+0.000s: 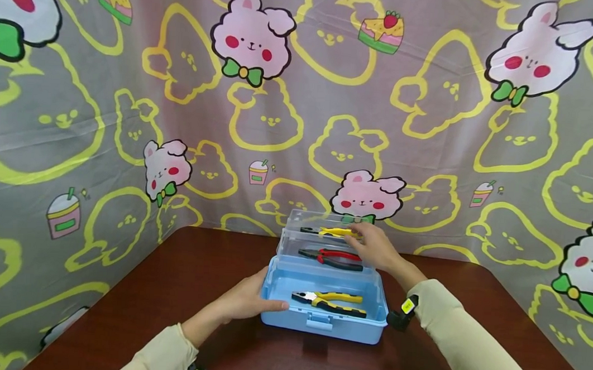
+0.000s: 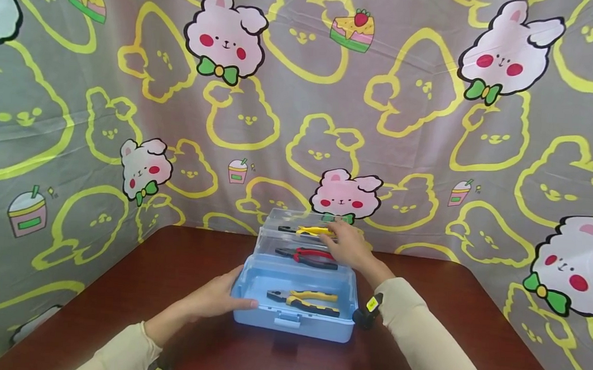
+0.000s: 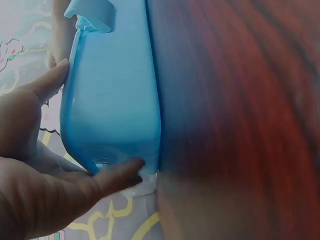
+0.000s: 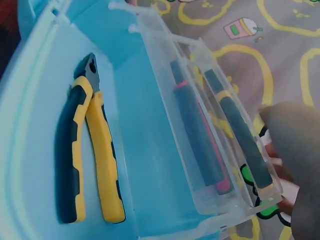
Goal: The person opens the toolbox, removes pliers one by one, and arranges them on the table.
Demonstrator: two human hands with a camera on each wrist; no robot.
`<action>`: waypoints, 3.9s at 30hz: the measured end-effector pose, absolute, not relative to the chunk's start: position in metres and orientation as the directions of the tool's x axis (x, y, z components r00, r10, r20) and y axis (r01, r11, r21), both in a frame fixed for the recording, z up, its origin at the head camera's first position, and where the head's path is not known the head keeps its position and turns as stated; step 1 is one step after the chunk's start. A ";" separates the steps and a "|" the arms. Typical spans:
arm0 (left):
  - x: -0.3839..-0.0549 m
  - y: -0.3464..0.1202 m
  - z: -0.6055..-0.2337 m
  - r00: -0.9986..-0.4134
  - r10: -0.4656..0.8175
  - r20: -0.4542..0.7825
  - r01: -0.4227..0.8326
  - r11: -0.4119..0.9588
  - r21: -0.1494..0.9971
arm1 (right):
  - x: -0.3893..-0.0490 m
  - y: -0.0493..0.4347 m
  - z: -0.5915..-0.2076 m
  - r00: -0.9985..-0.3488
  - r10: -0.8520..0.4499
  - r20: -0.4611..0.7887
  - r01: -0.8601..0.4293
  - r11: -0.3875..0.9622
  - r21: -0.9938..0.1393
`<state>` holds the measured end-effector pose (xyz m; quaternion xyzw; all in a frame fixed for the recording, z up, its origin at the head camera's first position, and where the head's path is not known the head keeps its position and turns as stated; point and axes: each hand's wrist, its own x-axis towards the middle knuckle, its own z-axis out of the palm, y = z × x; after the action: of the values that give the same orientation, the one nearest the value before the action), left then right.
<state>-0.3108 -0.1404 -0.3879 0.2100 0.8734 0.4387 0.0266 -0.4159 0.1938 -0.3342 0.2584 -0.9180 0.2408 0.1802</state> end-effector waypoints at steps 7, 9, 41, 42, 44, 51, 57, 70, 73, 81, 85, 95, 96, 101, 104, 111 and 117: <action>-0.312 -0.143 -0.391 -0.905 0.410 0.117 0.329 0.497 0.803 | -0.424 0.188 -0.339 -0.877 -0.383 0.292 -0.460 0.844 -0.276; -0.312 -0.143 -0.390 -0.904 0.410 0.118 0.331 0.499 0.801 | -0.426 0.186 -0.339 -0.864 -0.406 0.298 -0.487 0.826 -0.286; -0.306 -0.143 -0.388 -0.908 0.406 0.106 0.317 0.499 0.807 | -0.424 0.179 -0.328 -0.937 -0.224 0.267 -0.347 0.654 -0.672; -0.306 -0.143 -0.388 -0.907 0.408 0.107 0.319 0.499 0.805 | -0.424 0.180 -0.329 -0.936 -0.216 0.278 -0.350 0.654 -0.671; -0.307 -0.143 -0.388 -0.907 0.407 0.107 0.320 0.504 0.802 | -0.424 0.182 -0.332 -0.932 -0.202 0.300 -0.356 0.663 -0.659; -0.308 -0.144 -0.388 -0.913 0.396 0.098 0.311 0.520 0.796 | -0.420 0.188 -0.337 -0.920 -0.160 0.358 -0.370 0.656 -0.658; -0.307 -0.145 -0.388 -0.913 0.396 0.101 0.314 0.521 0.794 | -0.414 0.198 -0.338 -0.907 -0.139 0.397 -0.387 0.646 -0.657; -0.308 -0.143 -0.390 -0.908 0.401 0.117 0.327 0.507 0.798 | -0.399 0.220 -0.342 -0.875 -0.127 0.467 -0.416 0.690 -0.592; -0.308 -0.143 -0.390 -0.909 0.400 0.120 0.327 0.503 0.800 | -0.395 0.225 -0.343 -0.869 -0.117 0.480 -0.417 0.696 -0.585; -0.308 -0.143 -0.388 -0.907 0.405 0.111 0.321 0.497 0.806 | -0.386 0.238 -0.349 -0.847 -0.094 0.523 -0.438 0.682 -0.586; -0.307 -0.144 -0.389 -0.904 0.408 0.124 0.331 0.488 0.808 | -0.384 0.247 -0.352 -0.831 -0.064 0.552 -0.438 0.687 -0.580; -0.309 -0.143 -0.392 -0.901 0.412 0.137 0.345 0.487 0.802 | -0.375 0.279 -0.365 -0.830 0.053 0.555 -0.362 0.707 -0.608; -0.309 -0.143 -0.392 -0.902 0.410 0.135 0.343 0.489 0.802 | -0.376 0.281 -0.366 -0.826 0.057 0.561 -0.361 0.711 -0.604; -0.309 -0.145 -0.391 -0.904 0.408 0.125 0.333 0.492 0.805 | -0.380 0.294 -0.373 -0.812 0.091 0.577 -0.342 0.726 -0.597; -0.309 -0.144 -0.391 -0.905 0.408 0.118 0.328 0.495 0.805 | -0.383 0.302 -0.376 -0.815 0.113 0.568 -0.324 0.724 -0.609; -0.310 -0.144 -0.390 -0.907 0.406 0.112 0.324 0.501 0.803 | -0.386 0.330 -0.386 -0.865 0.168 0.473 -0.227 0.710 -0.666; -0.310 -0.143 -0.391 -0.910 0.401 0.108 0.317 0.503 0.804 | -0.383 0.354 -0.398 -0.900 0.190 0.393 -0.155 0.702 -0.695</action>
<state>-0.3098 -0.1435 -0.3911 0.2074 0.8657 0.4532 0.0463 -0.3834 0.3544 -0.3977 -0.0096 -0.8950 0.3857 0.2237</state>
